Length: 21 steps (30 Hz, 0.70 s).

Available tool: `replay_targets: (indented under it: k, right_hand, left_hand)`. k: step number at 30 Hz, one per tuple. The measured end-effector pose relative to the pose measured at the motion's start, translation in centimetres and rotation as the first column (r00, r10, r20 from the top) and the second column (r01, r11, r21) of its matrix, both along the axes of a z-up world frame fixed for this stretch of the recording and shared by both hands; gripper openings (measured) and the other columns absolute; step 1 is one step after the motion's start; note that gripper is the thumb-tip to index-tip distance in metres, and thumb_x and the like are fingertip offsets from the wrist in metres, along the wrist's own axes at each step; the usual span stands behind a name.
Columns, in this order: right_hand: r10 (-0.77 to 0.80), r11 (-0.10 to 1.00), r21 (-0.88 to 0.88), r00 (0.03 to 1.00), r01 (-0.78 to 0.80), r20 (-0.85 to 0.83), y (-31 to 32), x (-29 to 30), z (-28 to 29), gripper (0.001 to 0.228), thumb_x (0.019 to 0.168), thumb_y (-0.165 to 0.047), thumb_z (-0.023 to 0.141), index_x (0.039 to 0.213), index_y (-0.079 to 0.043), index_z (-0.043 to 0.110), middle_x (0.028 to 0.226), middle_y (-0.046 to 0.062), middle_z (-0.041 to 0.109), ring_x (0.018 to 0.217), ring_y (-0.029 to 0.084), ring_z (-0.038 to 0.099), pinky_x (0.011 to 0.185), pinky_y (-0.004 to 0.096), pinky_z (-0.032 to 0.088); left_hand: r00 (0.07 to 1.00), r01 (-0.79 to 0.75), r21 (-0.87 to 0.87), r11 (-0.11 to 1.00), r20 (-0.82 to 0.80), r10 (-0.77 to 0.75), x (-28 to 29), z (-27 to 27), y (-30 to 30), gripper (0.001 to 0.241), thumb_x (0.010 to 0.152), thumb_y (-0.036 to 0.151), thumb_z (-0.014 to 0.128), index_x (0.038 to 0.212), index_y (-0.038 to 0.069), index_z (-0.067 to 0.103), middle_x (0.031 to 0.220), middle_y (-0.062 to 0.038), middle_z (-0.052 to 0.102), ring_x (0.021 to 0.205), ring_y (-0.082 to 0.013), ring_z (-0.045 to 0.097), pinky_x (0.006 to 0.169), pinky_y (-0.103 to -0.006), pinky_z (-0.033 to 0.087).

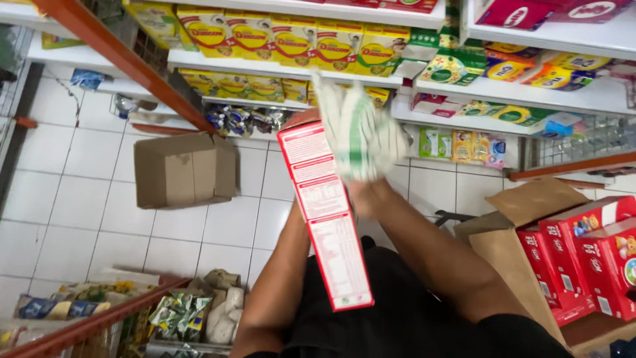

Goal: The person wipes down boxes of formula with a cloth, scans them using a handheld barcode scanner, and places them back onto a store shelf.

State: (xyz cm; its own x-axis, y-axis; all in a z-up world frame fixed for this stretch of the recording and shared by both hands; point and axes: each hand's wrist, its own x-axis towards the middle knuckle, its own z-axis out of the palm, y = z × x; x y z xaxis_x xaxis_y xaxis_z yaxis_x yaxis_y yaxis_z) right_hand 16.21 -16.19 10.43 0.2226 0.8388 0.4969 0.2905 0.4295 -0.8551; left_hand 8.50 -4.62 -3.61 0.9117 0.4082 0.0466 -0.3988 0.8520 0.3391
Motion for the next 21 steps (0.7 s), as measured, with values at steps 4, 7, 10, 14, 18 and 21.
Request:
replay_targets:
  k: [4,7,10,14,18,21]
  right_hand:
    - [-0.229,0.782,-0.566,0.965,0.261,0.128,3.1,-0.5,1.8,0.034,0.111,-0.031,0.042,0.113,-0.004,0.064,0.095,0.015,0.067,0.091,0.03,0.064,0.088,0.045,0.053]
    - [-0.341,0.388,-0.909,0.893,-0.151,-0.294,-0.5,-4.5,4.2,0.03,0.105,-0.031,0.042,0.133,-0.023,0.05,0.108,0.017,0.069,0.091,0.042,0.066,0.075,0.061,0.051]
    - [0.088,0.966,-0.257,0.883,0.038,0.462,-2.8,-7.8,6.2,0.039,0.099,-0.027,0.057,0.132,-0.007,0.064,0.13,0.022,0.061,0.126,0.043,0.055,0.111,0.056,0.039]
    - [0.065,0.972,-0.208,0.735,0.105,0.675,0.3,-7.4,6.8,0.055,0.083,-0.045,0.07,0.124,-0.009,0.067,0.125,0.026,0.06,0.117,0.048,0.052,0.105,0.058,0.037]
    - [-0.204,0.776,-0.52,0.922,0.358,0.33,4.5,-0.6,6.3,0.038,0.097,-0.032,0.056,0.123,-0.007,0.064,0.121,0.018,0.069,0.117,0.035,0.065,0.109,0.046,0.05]
    - [-0.268,0.774,-0.536,0.941,0.338,0.206,2.8,-0.9,4.8,0.044,0.103,-0.03,0.043,0.137,-0.007,0.056,0.117,0.018,0.066,0.109,0.035,0.065,0.103,0.048,0.049]
  left_hand:
    - [0.985,-0.057,-0.003,0.998,-0.161,0.056,-3.8,5.6,-2.8,0.049,0.115,0.034,0.05,0.148,-0.001,0.048,0.128,-0.01,0.066,0.117,-0.0229,0.061,0.102,-0.0362,0.052]
    - [0.978,-0.031,0.003,1.0,-0.204,0.031,-7.3,7.9,-1.6,0.051,0.114,0.036,0.05,0.148,-0.002,0.049,0.128,-0.01,0.066,0.116,-0.023,0.062,0.101,-0.0364,0.053]
    - [0.973,-0.028,-0.003,1.0,-0.23,0.026,-10.3,8.1,-1.5,0.052,0.113,0.038,0.049,0.147,-0.002,0.049,0.127,-0.011,0.066,0.115,-0.0231,0.063,0.1,-0.0366,0.053]
    - [0.971,-0.035,-0.018,0.999,-0.238,0.03,-11.4,7.6,-3.3,0.054,0.112,0.04,0.048,0.146,-0.003,0.05,0.126,-0.011,0.067,0.113,-0.0233,0.063,0.098,-0.0369,0.054]
    - [0.977,-0.019,-0.008,1.0,-0.214,0.017,-9.9,7.7,-3.7,0.057,0.111,0.042,0.048,0.146,-0.003,0.05,0.126,-0.012,0.067,0.112,-0.0234,0.064,0.097,-0.0372,0.054]
    - [0.979,-0.017,0.012,1.0,-0.202,0.019,-8.6,8.0,-3.1,0.059,0.11,0.044,0.047,0.145,-0.003,0.051,0.125,-0.012,0.067,0.111,-0.0235,0.065,0.095,-0.0374,0.055]
